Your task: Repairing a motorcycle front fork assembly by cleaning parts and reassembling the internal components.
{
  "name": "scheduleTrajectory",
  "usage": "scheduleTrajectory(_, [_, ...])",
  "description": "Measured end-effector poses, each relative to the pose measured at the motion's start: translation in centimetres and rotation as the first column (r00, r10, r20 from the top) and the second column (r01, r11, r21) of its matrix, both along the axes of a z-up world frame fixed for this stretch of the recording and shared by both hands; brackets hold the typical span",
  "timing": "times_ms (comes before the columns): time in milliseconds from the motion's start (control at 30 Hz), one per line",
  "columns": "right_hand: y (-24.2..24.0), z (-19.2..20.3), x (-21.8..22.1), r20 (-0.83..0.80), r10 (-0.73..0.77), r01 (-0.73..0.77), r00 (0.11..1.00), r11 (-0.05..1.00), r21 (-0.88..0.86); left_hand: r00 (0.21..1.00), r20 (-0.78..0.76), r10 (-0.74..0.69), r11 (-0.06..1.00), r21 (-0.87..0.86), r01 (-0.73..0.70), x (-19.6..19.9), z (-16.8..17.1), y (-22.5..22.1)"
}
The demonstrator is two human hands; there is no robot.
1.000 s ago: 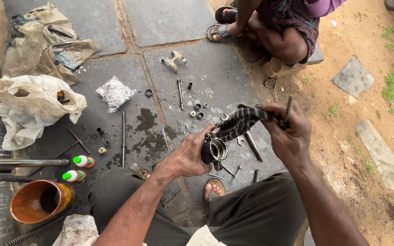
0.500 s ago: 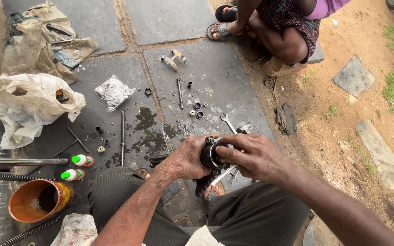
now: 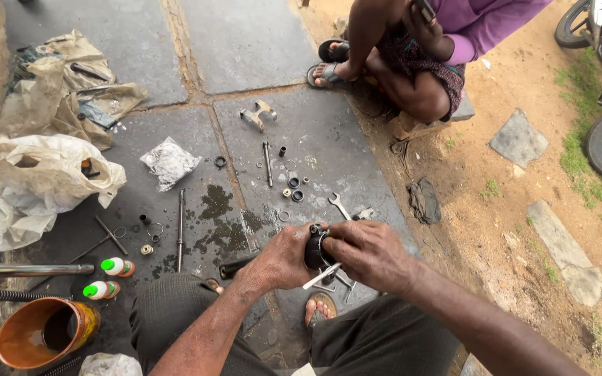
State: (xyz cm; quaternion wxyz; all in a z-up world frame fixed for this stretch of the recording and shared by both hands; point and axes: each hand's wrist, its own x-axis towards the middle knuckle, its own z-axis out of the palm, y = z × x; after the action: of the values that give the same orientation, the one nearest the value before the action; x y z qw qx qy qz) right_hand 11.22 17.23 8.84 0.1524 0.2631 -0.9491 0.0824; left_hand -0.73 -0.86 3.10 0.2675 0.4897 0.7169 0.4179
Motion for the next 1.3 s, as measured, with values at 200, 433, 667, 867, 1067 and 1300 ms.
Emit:
scheduleTrajectory(200, [-0.1, 2.0, 0.1, 0.174, -0.077, 0.027, 0.982, 0.961, 0.275, 0.997, -0.035, 0.067, 0.997, 0.046, -0.065, 0.1, 0.1, 0.1])
scheduleTrajectory(433, [1.4, 4.6, 0.0, 0.134, 0.036, -0.112, 0.99, 0.777, 0.62, 0.991, -0.124, 0.054, 0.997, -0.041, -0.059, 0.2, -1.0, 0.8])
scheduleTrajectory(667, [0.6, 5.3, 0.0, 0.311, -0.046, -0.183, 0.949, 0.723, 0.666, 0.947, -0.302, 0.111, 0.992, 0.088, -0.088, 1.0, -1.9, 0.7])
scheduleTrajectory(867, [-0.1, 2.0, 1.7, 0.267, -0.169, 0.138, 0.949, 0.982, 0.131, 0.829, -0.415, 0.375, 0.889, 0.414, -0.195, 0.8, -1.5, 0.5])
scheduleTrajectory(1067, [-2.6, 0.3, 2.5, 0.71, -0.265, 0.647, 0.652, 0.684, -0.338, 0.693, -0.527, 0.492, 0.847, 0.476, -0.239, 0.4, -1.0, -0.1])
scheduleTrajectory(1300, [-1.7, 0.5, 1.7, 0.771, -0.183, 0.594, 0.609, 0.75, -0.291, 0.669, -0.555, 0.494, 0.846, 0.485, -0.223, -0.9, -1.1, -0.2])
